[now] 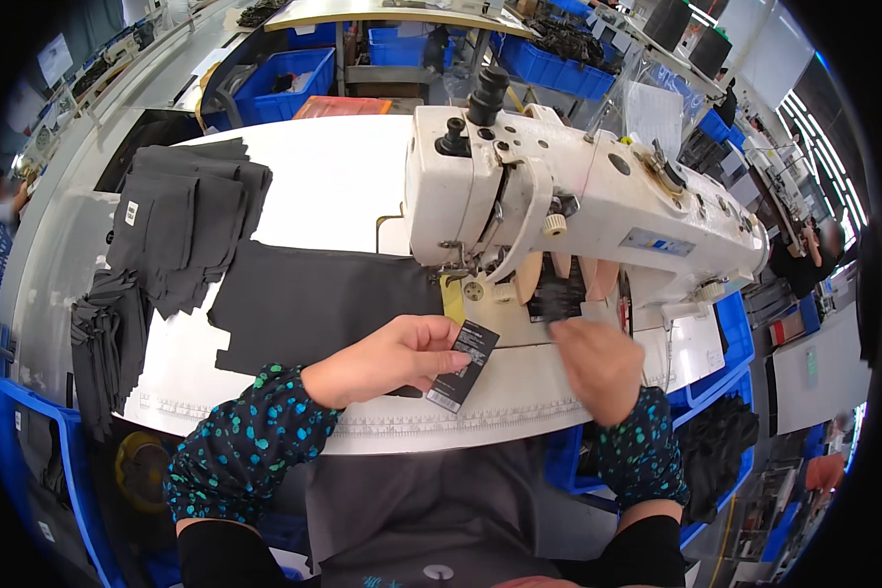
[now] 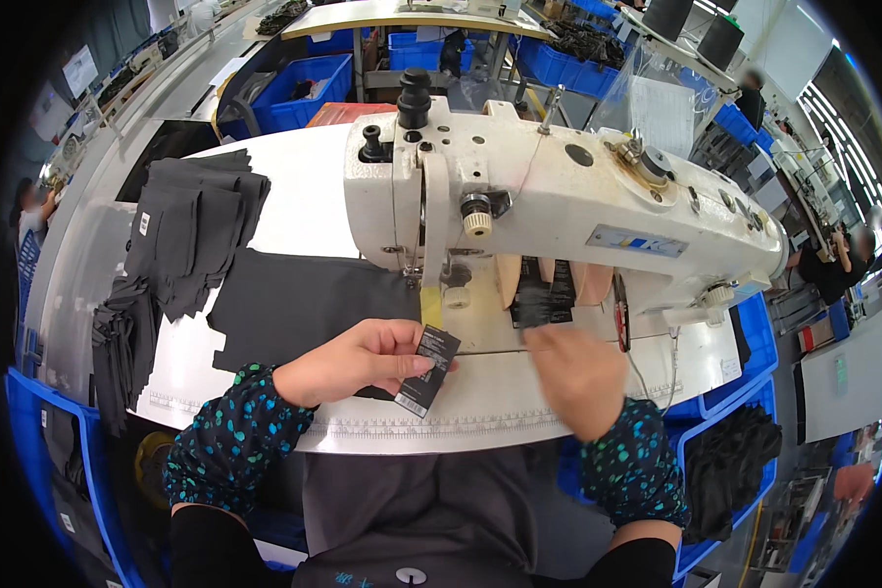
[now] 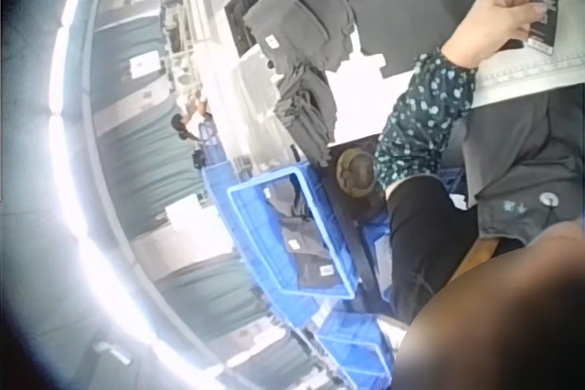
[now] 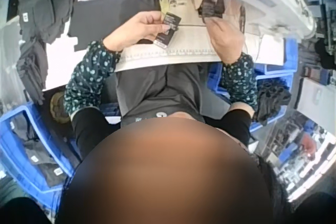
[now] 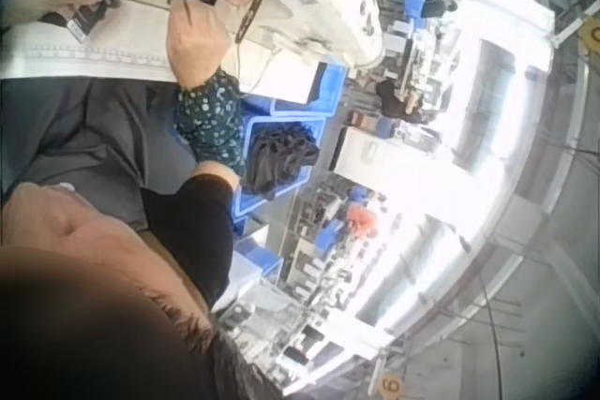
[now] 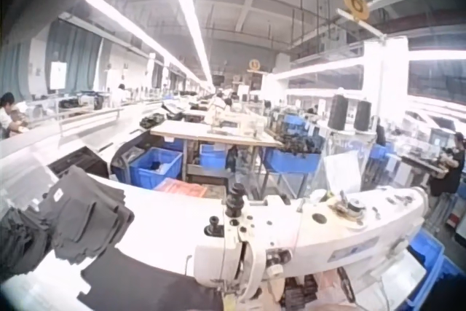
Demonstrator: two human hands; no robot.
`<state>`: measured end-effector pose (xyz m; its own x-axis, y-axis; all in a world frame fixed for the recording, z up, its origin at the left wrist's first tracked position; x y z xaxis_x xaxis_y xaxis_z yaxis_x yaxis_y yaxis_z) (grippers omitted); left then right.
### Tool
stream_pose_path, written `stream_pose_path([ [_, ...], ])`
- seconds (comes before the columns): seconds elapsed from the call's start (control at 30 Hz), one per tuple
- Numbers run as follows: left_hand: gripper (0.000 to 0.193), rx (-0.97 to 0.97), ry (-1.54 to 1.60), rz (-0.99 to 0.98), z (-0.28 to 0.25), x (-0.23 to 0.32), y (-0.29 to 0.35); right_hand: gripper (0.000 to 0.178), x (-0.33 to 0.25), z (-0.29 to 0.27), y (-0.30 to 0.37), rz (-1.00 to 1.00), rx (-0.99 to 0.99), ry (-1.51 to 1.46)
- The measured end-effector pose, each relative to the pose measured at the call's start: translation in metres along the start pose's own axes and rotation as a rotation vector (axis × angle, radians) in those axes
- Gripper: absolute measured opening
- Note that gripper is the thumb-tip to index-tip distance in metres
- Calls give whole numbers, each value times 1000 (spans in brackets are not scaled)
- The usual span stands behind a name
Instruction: The recorder is using an industrial sewing machine to stitch together black leather pocket components for bags or apparel.
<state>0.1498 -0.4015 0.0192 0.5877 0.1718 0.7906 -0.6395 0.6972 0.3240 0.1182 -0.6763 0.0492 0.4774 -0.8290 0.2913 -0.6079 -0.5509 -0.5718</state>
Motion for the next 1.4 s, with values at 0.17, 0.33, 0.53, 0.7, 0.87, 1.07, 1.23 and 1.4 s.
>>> stream_pose_path([
  [0.17, 14, -25, 5, 3, -4, -11, -6, 26, -64, -4, -10, -335, 50, -237],
  [0.33, 29, 103, -649, 384, -1, 1, 5, 28, -56, 11, -18, -156, -66, -562],
  [0.53, 55, 297, -1420, 685, 13, 11, 21, 21, -47, 52, -56, 109, -316, -906],
  [0.7, 47, 421, -1785, 705, 16, 27, 30, 18, -47, 70, -66, 138, -297, -941],
  [0.87, 46, 419, -1805, 652, 16, 21, 24, 19, -48, 68, -61, 105, -257, -925],
  [1.07, 35, 437, -1541, 495, -13, 35, 26, 19, -40, 78, -55, 225, -518, -989],
  [1.23, 19, 336, -1344, 428, -23, 37, 19, 28, -37, 86, -48, 170, -288, -790],
  [1.4, 12, 387, -1320, 562, -9, 38, 23, 28, -34, 81, -53, 184, -342, -825],
])
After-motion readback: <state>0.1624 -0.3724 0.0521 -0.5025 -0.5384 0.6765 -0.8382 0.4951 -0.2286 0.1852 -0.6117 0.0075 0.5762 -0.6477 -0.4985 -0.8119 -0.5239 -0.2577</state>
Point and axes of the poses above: each hand's wrist, its own y-axis away from the middle knuckle, its own z-axis out of the palm, x = y × z, the point moved 1 cm from there along -y, towards the middle knuckle, and after that the axes turned 15 degrees about y, right-handed, at the moved point
